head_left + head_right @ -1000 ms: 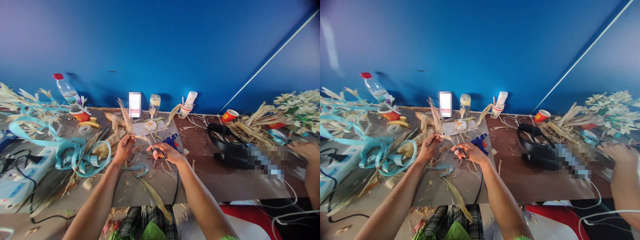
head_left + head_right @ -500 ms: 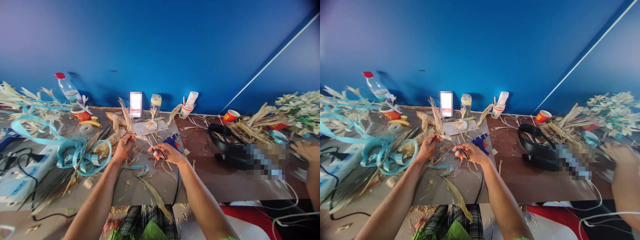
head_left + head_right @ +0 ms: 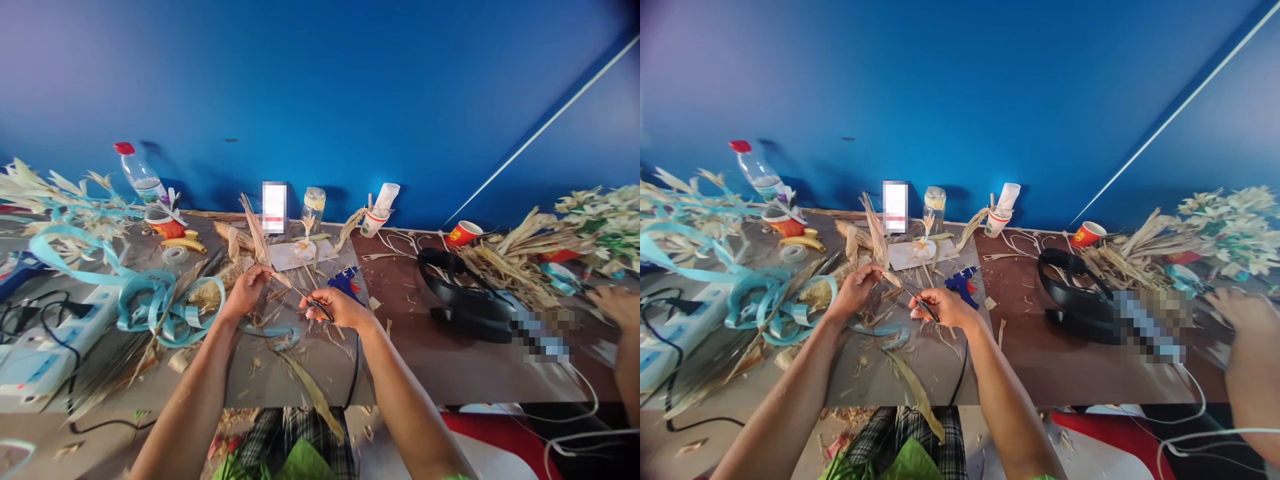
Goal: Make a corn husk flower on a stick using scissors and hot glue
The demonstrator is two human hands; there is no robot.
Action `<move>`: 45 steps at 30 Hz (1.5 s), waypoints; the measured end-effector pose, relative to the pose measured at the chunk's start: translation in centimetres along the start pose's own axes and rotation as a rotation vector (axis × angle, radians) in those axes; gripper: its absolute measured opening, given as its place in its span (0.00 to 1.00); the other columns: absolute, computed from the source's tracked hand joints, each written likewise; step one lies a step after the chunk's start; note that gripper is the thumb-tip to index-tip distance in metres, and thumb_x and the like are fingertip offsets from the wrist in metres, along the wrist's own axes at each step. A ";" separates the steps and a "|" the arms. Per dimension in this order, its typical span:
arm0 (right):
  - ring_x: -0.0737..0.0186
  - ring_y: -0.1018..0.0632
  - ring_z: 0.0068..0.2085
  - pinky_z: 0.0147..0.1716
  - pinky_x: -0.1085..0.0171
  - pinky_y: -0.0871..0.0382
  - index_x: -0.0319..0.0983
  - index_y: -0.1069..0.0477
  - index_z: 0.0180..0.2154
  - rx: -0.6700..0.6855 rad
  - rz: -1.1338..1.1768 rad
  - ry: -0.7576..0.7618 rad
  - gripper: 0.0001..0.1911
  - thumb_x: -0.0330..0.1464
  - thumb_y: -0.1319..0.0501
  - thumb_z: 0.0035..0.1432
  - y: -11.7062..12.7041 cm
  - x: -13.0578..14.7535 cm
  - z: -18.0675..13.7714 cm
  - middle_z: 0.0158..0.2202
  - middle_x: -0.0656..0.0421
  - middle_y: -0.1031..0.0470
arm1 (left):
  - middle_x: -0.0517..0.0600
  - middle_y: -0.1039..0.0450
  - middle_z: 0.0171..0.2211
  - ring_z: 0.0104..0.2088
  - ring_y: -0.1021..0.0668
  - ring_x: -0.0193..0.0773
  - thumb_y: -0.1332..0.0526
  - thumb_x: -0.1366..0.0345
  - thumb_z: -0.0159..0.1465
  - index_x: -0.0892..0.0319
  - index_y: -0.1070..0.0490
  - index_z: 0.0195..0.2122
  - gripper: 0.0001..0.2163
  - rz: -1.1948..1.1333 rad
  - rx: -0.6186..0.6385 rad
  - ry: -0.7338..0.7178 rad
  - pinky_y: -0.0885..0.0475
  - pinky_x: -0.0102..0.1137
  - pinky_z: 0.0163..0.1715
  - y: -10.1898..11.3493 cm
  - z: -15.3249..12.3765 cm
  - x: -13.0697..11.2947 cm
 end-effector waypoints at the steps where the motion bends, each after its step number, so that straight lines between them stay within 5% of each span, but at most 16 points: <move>1: 0.73 0.36 0.23 0.24 0.70 0.42 0.33 0.30 0.35 0.001 -0.034 0.008 0.23 0.44 0.33 0.44 0.1 0.0 0.0 0.24 0.61 0.32 | 0.47 0.32 0.27 0.30 0.30 0.35 0.49 0.63 0.61 0.60 0.31 0.34 0.09 0.010 0.009 -0.013 0.35 0.29 0.34 0.0 0.0 0.0; 10: 0.72 0.37 0.22 0.23 0.69 0.44 0.34 0.30 0.33 -0.117 -0.056 0.045 0.23 0.47 0.37 0.46 0.8 0.3 -0.1 0.19 0.65 0.38 | 0.48 0.31 0.29 0.31 0.30 0.35 0.49 0.60 0.61 0.60 0.31 0.34 0.10 0.008 0.027 -0.010 0.35 0.30 0.35 0.1 0.0 -0.1; 13: 0.70 0.36 0.24 0.24 0.69 0.45 0.34 0.31 0.38 -0.195 0.033 0.109 0.26 0.50 0.39 0.48 1.4 0.7 -0.3 0.21 0.63 0.36 | 0.47 0.33 0.27 0.30 0.31 0.35 0.48 0.58 0.61 0.59 0.32 0.33 0.11 -0.075 -0.054 0.044 0.36 0.29 0.33 0.5 -0.1 -0.2; 18: 0.71 0.37 0.24 0.23 0.70 0.49 0.33 0.32 0.41 -0.063 0.223 0.112 0.29 0.52 0.40 0.49 0.4 0.0 0.0 0.23 0.61 0.35 | 0.48 0.34 0.26 0.29 0.33 0.34 0.45 0.56 0.59 0.60 0.33 0.29 0.12 -0.256 -0.249 0.074 0.37 0.28 0.32 1.0 -0.3 -0.4; 22: 0.71 0.36 0.25 0.23 0.71 0.49 0.35 0.33 0.43 -0.108 0.376 0.125 0.27 0.51 0.42 0.51 -0.7 -0.4 0.6 0.25 0.60 0.34 | 0.47 0.33 0.26 0.29 0.31 0.34 0.44 0.56 0.58 0.59 0.33 0.29 0.11 -0.348 -0.318 0.109 0.37 0.28 0.34 0.2 -0.5 -0.5; 33: 0.68 0.31 0.29 0.28 0.69 0.39 0.36 0.33 0.42 -0.254 0.180 0.183 0.26 0.50 0.41 0.51 -1.7 0.1 1.4 0.26 0.61 0.33 | 0.47 0.31 0.27 0.30 0.29 0.33 0.42 0.57 0.58 0.59 0.34 0.32 0.11 -0.593 -0.112 0.193 0.35 0.29 0.37 -3.6 -1.2 -1.5; 45: 0.69 0.33 0.25 0.24 0.69 0.42 0.36 0.33 0.37 -0.330 0.007 0.223 0.25 0.52 0.44 0.51 -2.4 1.7 1.0 0.23 0.61 0.33 | 0.48 0.30 0.28 0.30 0.27 0.35 0.38 0.57 0.53 0.60 0.33 0.30 0.12 -0.660 -0.135 0.262 0.32 0.32 0.36 -4.2 -1.4 -1.8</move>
Point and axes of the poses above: each hand's wrist, its own z-axis towards the middle knuckle, its own y-axis out of the back of the hand, x = y × z, the point moved 4 cm from there along z, towards the middle knuckle
